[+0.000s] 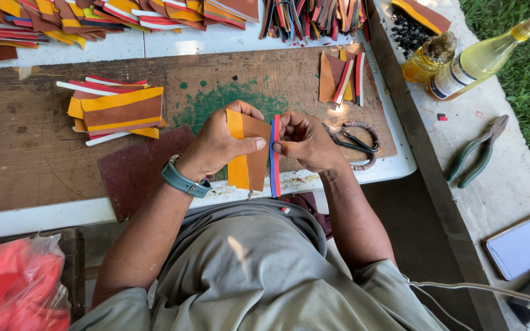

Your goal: The person assembles small, colorful leather strips by hand, aligning them in a stack. Using scissors, the person trims the edges of the assembled strips to create a uniform shape. The process is repeated with different colored strips, and the finished pieces are placed in a pile on the table.

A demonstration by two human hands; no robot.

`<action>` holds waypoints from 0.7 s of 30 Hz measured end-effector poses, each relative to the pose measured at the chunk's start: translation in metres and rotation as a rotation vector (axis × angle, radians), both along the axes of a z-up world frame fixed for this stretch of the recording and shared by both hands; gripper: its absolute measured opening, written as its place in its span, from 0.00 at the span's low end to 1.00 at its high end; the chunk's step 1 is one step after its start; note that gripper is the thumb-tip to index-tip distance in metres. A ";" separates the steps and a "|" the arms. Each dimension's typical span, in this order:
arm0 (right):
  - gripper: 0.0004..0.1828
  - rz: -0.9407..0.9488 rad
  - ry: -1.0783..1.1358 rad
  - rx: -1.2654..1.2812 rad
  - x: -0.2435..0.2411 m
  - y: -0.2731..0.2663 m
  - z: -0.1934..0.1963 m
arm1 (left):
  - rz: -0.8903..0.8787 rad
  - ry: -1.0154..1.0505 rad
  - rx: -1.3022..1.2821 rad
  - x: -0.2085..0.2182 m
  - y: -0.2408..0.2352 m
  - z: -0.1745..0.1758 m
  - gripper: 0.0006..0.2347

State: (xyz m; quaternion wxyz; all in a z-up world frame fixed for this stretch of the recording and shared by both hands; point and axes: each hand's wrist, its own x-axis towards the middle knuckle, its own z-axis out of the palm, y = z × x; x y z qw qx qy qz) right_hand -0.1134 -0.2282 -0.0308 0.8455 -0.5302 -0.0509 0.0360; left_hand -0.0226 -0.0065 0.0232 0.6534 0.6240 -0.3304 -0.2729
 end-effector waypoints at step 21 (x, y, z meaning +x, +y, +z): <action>0.08 -0.170 -0.018 -0.170 -0.008 0.008 -0.005 | 0.129 0.132 -0.185 -0.009 -0.005 -0.033 0.10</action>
